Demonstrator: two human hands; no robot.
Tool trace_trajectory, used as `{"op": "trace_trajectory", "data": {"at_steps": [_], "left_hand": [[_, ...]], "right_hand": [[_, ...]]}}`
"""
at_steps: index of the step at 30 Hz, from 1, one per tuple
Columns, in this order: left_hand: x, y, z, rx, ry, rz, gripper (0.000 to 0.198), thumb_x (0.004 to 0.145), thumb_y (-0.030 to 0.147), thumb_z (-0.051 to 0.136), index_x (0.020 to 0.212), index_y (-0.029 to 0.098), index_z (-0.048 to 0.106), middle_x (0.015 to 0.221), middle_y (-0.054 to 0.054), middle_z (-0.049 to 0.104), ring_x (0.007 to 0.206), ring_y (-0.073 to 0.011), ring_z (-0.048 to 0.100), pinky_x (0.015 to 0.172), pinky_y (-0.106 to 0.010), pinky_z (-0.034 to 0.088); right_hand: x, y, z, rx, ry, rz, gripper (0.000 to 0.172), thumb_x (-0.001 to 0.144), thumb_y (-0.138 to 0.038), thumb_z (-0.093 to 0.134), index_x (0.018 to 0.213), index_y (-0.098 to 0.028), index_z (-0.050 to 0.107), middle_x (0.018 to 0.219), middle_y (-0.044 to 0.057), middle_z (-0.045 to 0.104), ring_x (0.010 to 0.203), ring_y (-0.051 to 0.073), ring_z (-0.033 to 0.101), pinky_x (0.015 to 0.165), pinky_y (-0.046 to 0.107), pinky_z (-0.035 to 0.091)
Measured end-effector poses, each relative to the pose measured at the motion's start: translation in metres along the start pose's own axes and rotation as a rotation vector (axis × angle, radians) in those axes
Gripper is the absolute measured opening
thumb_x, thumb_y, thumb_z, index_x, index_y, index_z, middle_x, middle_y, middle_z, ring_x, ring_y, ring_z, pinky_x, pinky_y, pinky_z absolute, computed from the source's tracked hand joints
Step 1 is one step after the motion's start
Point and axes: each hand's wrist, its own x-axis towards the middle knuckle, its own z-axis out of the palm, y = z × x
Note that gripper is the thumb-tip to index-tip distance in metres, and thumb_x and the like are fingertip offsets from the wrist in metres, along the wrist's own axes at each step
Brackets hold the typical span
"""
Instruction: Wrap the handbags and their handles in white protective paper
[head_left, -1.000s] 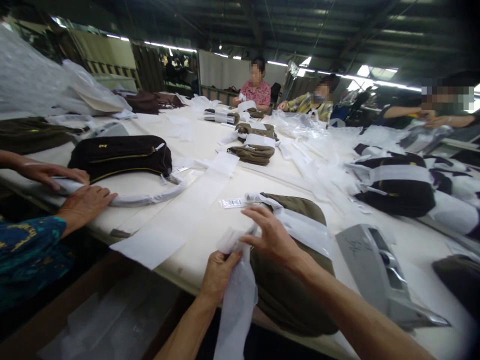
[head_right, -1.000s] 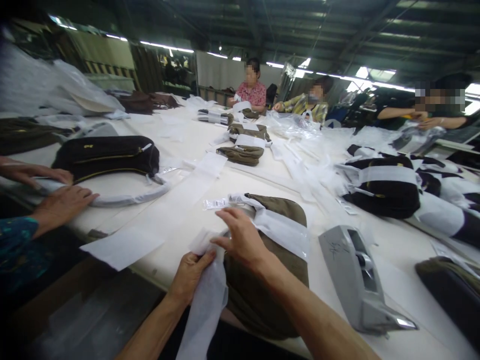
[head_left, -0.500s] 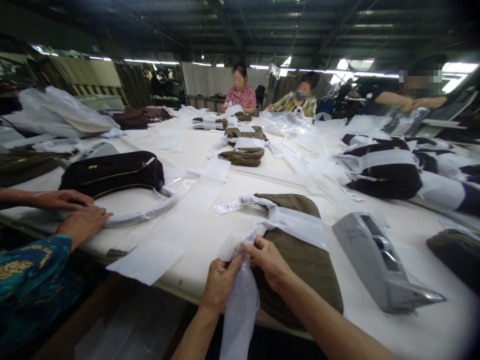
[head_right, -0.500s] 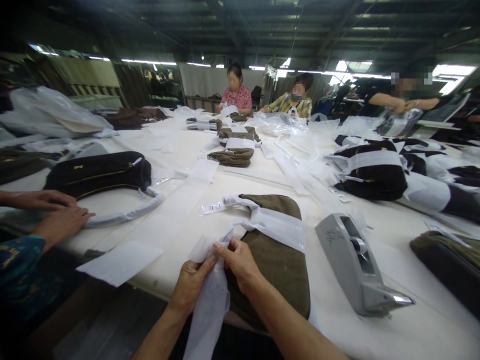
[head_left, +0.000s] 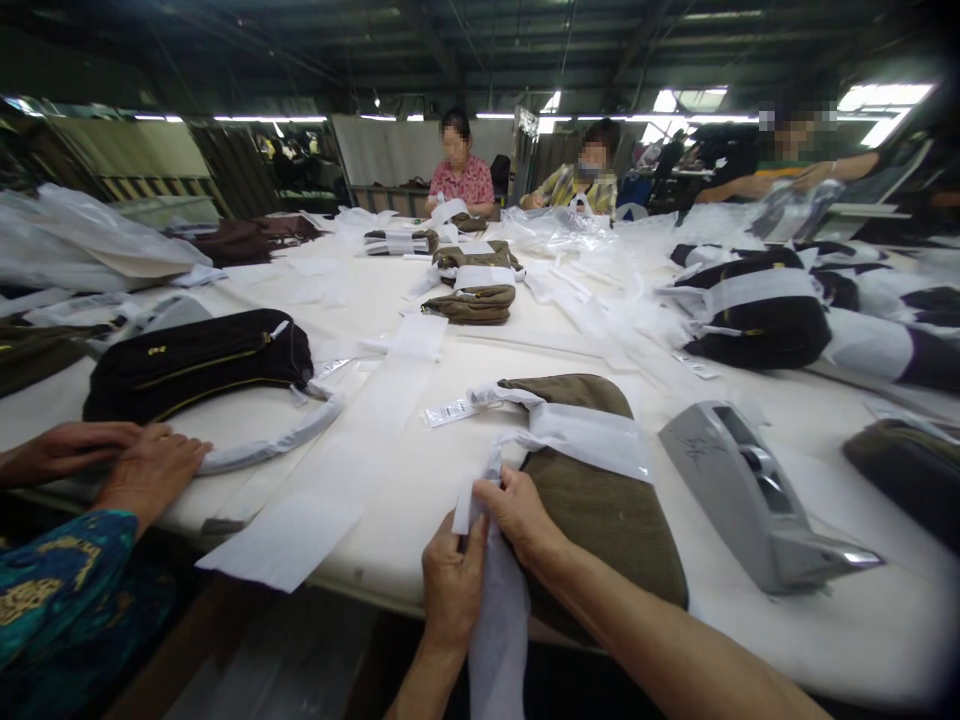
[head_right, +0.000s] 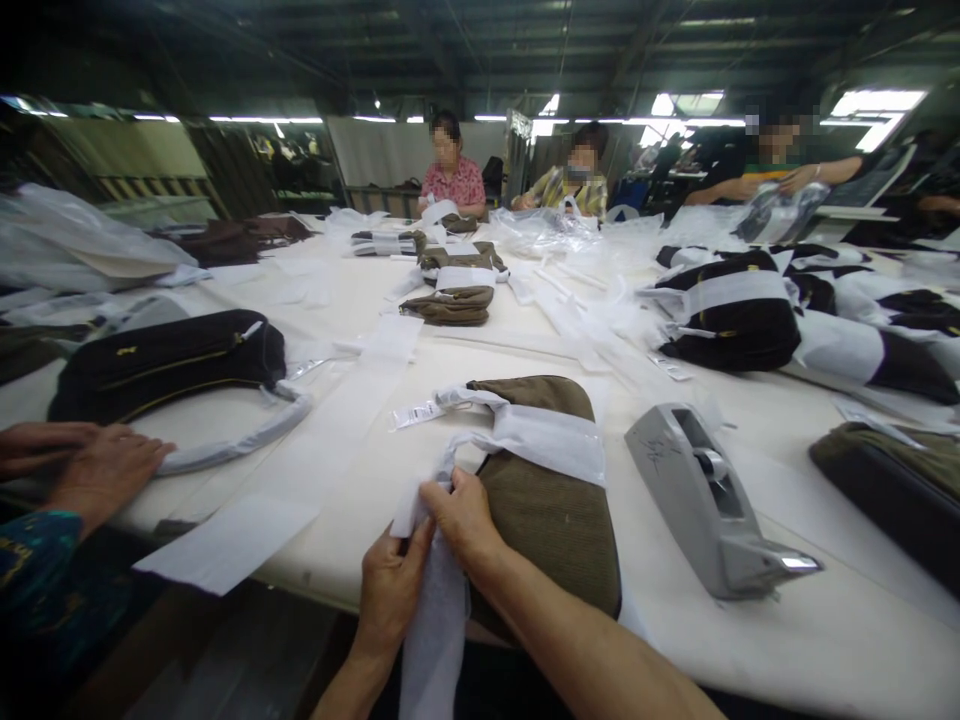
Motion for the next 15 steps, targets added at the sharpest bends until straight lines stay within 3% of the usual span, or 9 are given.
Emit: {"op": "trace_trajectory", "data": {"at_steps": [7, 15], "left_hand": [[0.006, -0.005, -0.001, -0.063, -0.021, -0.069, 0.039, 0.08, 0.037, 0.054, 0.112, 0.015, 0.058, 0.105, -0.008, 0.065, 0.103, -0.0247, 0.056, 0.092, -0.034, 0.04], [-0.002, -0.01, 0.003, 0.089, 0.045, 0.071, 0.045, 0.085, 0.031, 0.048, 0.127, 0.02, 0.043, 0.126, -0.005, 0.051, 0.119, -0.02, 0.043, 0.1, -0.031, 0.033]], "right_hand": [[-0.002, -0.019, -0.017, -0.038, -0.211, 0.043, 0.024, 0.06, -0.029, 0.065, 0.076, -0.011, 0.062, 0.064, 0.0, 0.059, 0.053, 0.01, 0.048, 0.047, 0.019, 0.035], [0.004, -0.005, -0.005, -0.058, -0.087, 0.042, 0.013, 0.063, -0.026, 0.06, 0.066, -0.013, 0.057, 0.055, -0.003, 0.053, 0.051, 0.009, 0.043, 0.046, 0.019, 0.032]]}}
